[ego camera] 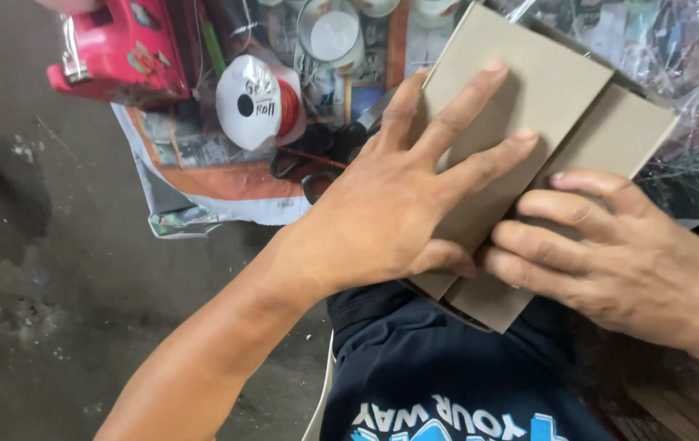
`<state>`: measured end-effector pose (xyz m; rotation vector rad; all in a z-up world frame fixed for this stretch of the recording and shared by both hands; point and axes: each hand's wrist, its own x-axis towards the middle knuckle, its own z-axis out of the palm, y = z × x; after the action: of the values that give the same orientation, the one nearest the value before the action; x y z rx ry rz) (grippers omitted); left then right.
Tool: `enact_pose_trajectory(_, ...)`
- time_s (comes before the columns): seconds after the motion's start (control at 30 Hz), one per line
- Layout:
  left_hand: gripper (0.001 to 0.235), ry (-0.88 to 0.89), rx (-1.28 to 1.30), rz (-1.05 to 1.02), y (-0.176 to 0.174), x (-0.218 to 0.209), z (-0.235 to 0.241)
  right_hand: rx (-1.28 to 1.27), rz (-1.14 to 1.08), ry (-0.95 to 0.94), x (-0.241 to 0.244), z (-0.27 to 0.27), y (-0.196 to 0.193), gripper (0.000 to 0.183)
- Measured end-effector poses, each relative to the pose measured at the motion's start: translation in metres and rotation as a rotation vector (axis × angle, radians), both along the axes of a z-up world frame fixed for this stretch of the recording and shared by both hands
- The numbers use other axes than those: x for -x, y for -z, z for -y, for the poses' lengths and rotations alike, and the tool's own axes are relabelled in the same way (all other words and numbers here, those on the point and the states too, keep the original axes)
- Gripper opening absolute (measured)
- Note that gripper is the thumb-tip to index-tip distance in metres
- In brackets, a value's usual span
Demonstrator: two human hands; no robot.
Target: The person wraps small glass candles in plastic, secures them with tape using a dispenser, and places them into a cardboard divider box.
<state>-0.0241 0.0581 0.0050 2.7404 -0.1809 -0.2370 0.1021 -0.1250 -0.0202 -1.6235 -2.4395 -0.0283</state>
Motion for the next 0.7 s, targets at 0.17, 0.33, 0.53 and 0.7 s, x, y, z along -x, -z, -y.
enact_pose_trajectory(0.17,0.106,-0.055,-0.047,0.051,0.011,0.008,0.003,-0.1,0.043,0.018,0.002,-0.001,-0.002,0.018)
enact_pose_trajectory(0.33,0.102,-0.054,-0.063,-0.013,0.006,0.003,0.007,-0.119,-0.01,0.055,0.001,0.001,-0.001,0.015)
enact_pose_trajectory(0.53,0.085,-0.081,0.003,0.097,0.01,0.01,0.005,-0.075,-0.098,0.174,-0.001,0.012,0.01,0.044)
enact_pose_trajectory(0.7,0.037,-0.48,0.728,0.409,-0.004,0.046,0.036,-0.09,-0.125,0.227,-0.004,0.013,0.01,0.041)
